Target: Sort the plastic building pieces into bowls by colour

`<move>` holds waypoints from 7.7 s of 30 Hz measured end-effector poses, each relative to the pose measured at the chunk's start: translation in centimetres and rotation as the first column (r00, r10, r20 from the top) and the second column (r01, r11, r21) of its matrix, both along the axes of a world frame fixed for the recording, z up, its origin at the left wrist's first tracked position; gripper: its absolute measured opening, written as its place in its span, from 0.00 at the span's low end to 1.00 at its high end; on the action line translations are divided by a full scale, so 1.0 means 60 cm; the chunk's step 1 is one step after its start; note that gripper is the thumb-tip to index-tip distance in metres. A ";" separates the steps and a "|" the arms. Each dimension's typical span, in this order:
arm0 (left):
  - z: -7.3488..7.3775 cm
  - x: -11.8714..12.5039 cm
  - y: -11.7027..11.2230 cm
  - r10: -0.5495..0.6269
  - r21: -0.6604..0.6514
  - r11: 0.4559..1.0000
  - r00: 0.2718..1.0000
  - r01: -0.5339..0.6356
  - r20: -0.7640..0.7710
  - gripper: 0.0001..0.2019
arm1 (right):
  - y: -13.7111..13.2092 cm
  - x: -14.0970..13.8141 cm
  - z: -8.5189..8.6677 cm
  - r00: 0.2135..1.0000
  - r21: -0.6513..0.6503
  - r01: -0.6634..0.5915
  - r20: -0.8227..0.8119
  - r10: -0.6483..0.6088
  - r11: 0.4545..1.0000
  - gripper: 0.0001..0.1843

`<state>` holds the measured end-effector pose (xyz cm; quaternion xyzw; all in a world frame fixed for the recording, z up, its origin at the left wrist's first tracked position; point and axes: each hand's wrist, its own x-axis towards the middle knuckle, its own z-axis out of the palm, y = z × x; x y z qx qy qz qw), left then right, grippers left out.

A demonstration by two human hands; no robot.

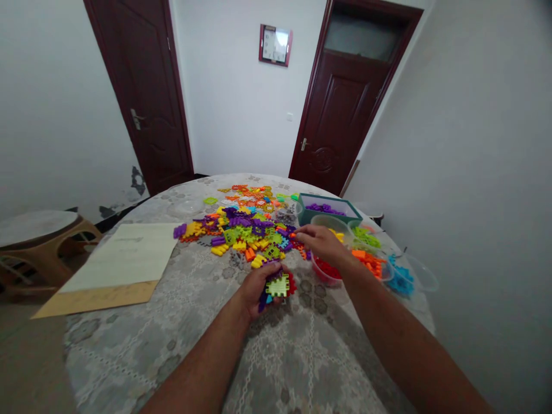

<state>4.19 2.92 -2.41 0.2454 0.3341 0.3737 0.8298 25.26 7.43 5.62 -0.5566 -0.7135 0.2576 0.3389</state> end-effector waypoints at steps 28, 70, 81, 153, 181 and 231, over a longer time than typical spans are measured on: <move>0.006 -0.010 0.006 0.079 -0.108 0.991 0.996 -0.075 0.040 0.13 | -0.020 0.053 0.026 0.949 -0.197 -0.233 0.166 0.266 0.952 0.07; 0.001 0.000 0.010 0.148 -0.126 0.984 0.973 -0.126 0.179 0.18 | -0.121 0.027 -0.082 0.904 0.598 0.219 0.172 -0.391 0.771 0.18; 0.013 0.003 0.002 0.148 -0.098 0.986 0.979 -0.135 0.140 0.14 | -0.137 -0.052 -0.113 0.894 0.445 -0.354 0.420 0.157 0.823 0.15; 0.023 0.009 0.004 0.273 -0.071 0.961 0.954 -0.266 0.122 0.12 | -0.211 0.288 -0.049 0.338 0.476 0.775 0.243 -0.909 0.416 0.17; 0.016 0.026 -0.015 0.233 0.059 0.966 0.946 -0.252 0.224 0.07 | -0.197 -0.031 -0.132 0.925 -0.005 0.257 -0.288 -0.248 0.966 0.13; -0.001 0.025 -0.010 0.268 0.336 0.921 0.948 -0.199 -0.171 0.19 | -0.156 0.055 -0.039 0.965 0.282 0.190 0.121 -0.231 0.941 0.14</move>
